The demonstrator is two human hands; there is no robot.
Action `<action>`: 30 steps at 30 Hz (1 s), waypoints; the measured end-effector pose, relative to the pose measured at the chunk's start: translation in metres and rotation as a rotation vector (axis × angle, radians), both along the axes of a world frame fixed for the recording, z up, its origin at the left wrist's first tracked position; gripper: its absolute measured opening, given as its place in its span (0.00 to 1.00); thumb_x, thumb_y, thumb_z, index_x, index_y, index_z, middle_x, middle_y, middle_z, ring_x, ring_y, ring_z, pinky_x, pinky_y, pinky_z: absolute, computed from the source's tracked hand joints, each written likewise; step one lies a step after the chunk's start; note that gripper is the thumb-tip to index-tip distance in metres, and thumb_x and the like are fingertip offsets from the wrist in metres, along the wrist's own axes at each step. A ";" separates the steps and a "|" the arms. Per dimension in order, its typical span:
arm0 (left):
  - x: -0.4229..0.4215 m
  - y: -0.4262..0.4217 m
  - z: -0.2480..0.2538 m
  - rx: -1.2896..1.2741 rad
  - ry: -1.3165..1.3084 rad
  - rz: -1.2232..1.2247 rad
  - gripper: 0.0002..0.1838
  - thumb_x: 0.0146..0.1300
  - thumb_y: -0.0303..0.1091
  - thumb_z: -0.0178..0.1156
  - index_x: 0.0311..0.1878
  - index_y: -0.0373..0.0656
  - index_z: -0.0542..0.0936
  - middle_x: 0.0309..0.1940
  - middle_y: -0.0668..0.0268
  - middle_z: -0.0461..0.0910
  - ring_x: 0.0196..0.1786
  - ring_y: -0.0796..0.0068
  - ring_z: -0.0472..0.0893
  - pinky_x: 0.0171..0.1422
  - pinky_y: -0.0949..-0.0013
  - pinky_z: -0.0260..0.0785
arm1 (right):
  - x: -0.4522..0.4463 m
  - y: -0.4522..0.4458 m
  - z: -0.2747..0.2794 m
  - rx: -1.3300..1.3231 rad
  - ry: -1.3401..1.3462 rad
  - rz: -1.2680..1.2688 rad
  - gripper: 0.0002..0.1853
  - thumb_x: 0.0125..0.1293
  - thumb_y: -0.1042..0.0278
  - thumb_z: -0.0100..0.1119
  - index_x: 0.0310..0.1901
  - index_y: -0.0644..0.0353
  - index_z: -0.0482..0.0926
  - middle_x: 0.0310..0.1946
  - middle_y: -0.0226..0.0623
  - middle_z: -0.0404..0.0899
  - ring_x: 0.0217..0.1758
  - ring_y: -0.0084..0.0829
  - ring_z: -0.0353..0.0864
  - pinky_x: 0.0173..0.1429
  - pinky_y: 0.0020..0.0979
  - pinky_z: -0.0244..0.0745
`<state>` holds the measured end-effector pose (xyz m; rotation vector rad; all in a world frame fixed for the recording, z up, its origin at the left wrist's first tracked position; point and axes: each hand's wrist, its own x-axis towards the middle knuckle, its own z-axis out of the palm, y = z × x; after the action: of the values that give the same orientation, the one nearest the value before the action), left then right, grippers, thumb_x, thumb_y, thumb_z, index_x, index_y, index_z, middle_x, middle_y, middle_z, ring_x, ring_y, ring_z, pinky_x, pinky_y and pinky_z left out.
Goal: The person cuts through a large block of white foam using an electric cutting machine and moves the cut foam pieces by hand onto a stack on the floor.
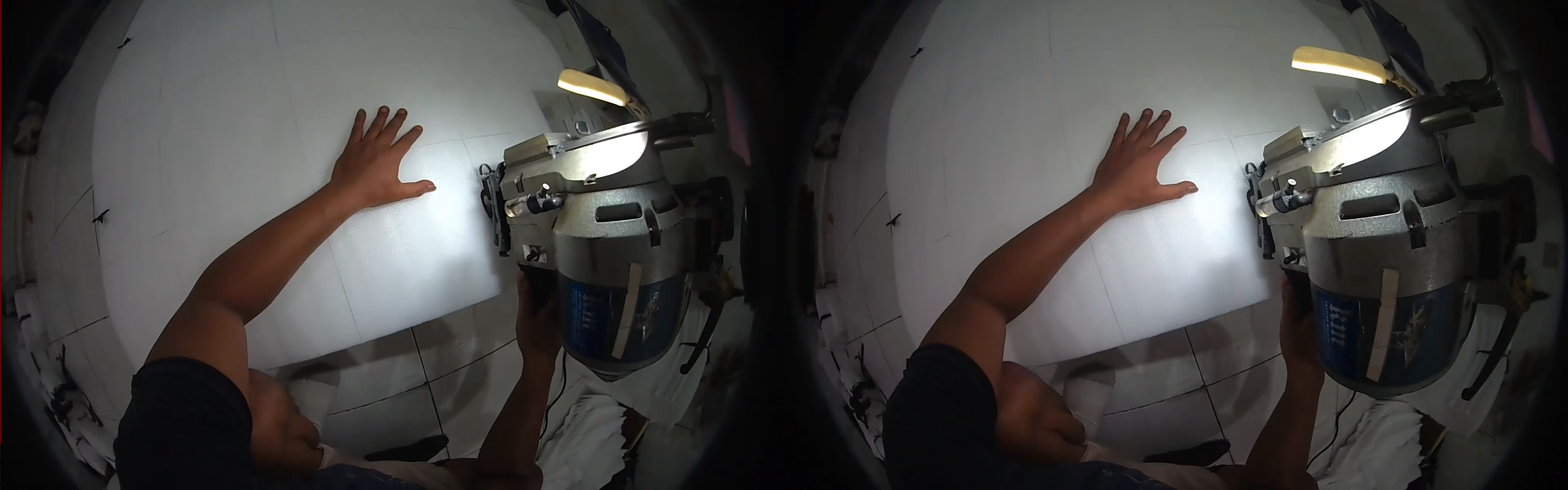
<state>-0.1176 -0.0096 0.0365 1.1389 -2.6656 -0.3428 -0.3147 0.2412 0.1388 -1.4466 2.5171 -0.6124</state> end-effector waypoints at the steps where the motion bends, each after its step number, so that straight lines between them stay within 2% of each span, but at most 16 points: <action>1: -0.001 0.000 -0.001 0.015 0.008 -0.005 0.49 0.53 0.74 0.57 0.71 0.48 0.67 0.74 0.53 0.57 0.78 0.51 0.50 0.81 0.41 0.35 | 0.000 -0.004 0.001 -0.005 -0.065 -0.034 0.21 0.72 0.55 0.57 0.57 0.63 0.75 0.54 0.45 0.79 0.57 0.42 0.78 0.63 0.39 0.68; 5: -0.001 0.006 -0.005 0.031 -0.003 -0.012 0.49 0.53 0.74 0.57 0.70 0.48 0.67 0.73 0.53 0.58 0.78 0.51 0.51 0.81 0.41 0.36 | -0.006 -0.008 -0.002 0.074 -0.120 -0.026 0.20 0.72 0.55 0.56 0.55 0.63 0.76 0.52 0.45 0.80 0.55 0.41 0.79 0.61 0.39 0.69; 8: -0.003 0.000 -0.008 0.042 0.026 -0.021 0.49 0.53 0.74 0.56 0.70 0.48 0.68 0.73 0.53 0.59 0.78 0.51 0.52 0.80 0.41 0.37 | -0.007 -0.021 -0.008 -0.002 0.001 -0.018 0.19 0.72 0.55 0.55 0.53 0.63 0.77 0.49 0.44 0.82 0.53 0.39 0.80 0.59 0.37 0.71; 13: 0.000 0.000 -0.010 0.037 0.023 -0.020 0.49 0.53 0.76 0.54 0.69 0.47 0.68 0.72 0.52 0.59 0.78 0.50 0.52 0.80 0.41 0.38 | -0.005 -0.036 -0.013 -0.041 -0.063 -0.022 0.20 0.72 0.54 0.56 0.52 0.63 0.78 0.47 0.42 0.82 0.49 0.36 0.81 0.56 0.35 0.72; 18: 0.002 0.000 -0.010 0.039 0.048 -0.021 0.49 0.53 0.76 0.54 0.69 0.47 0.68 0.72 0.51 0.60 0.77 0.49 0.52 0.80 0.41 0.37 | 0.001 -0.046 -0.010 -0.034 0.186 -0.044 0.21 0.70 0.50 0.58 0.49 0.63 0.78 0.43 0.40 0.81 0.46 0.34 0.81 0.52 0.36 0.73; 21: 0.003 0.001 -0.010 0.040 0.043 -0.024 0.49 0.53 0.76 0.54 0.69 0.47 0.68 0.72 0.51 0.60 0.78 0.49 0.52 0.80 0.42 0.37 | -0.002 -0.055 -0.012 -0.078 0.181 0.013 0.23 0.69 0.47 0.58 0.47 0.63 0.78 0.41 0.41 0.81 0.44 0.37 0.81 0.50 0.38 0.74; 28: 0.006 0.001 0.001 0.000 -0.003 -0.010 0.50 0.52 0.77 0.54 0.70 0.47 0.68 0.72 0.54 0.60 0.77 0.52 0.53 0.81 0.44 0.39 | 0.003 -0.069 -0.012 -0.030 0.232 -0.070 0.29 0.67 0.38 0.56 0.51 0.60 0.77 0.43 0.42 0.80 0.47 0.41 0.82 0.53 0.43 0.74; 30: 0.007 0.000 0.002 0.000 0.008 -0.018 0.50 0.53 0.77 0.54 0.70 0.47 0.68 0.72 0.53 0.60 0.77 0.50 0.53 0.80 0.43 0.39 | 0.004 -0.074 -0.006 -0.023 0.106 -0.061 0.31 0.66 0.35 0.55 0.54 0.58 0.75 0.46 0.42 0.80 0.50 0.42 0.82 0.55 0.44 0.74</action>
<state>-0.1109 -0.0094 0.0382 1.1118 -2.6701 -0.3496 -0.3108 0.1670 0.1324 -1.4513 2.6525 -0.5906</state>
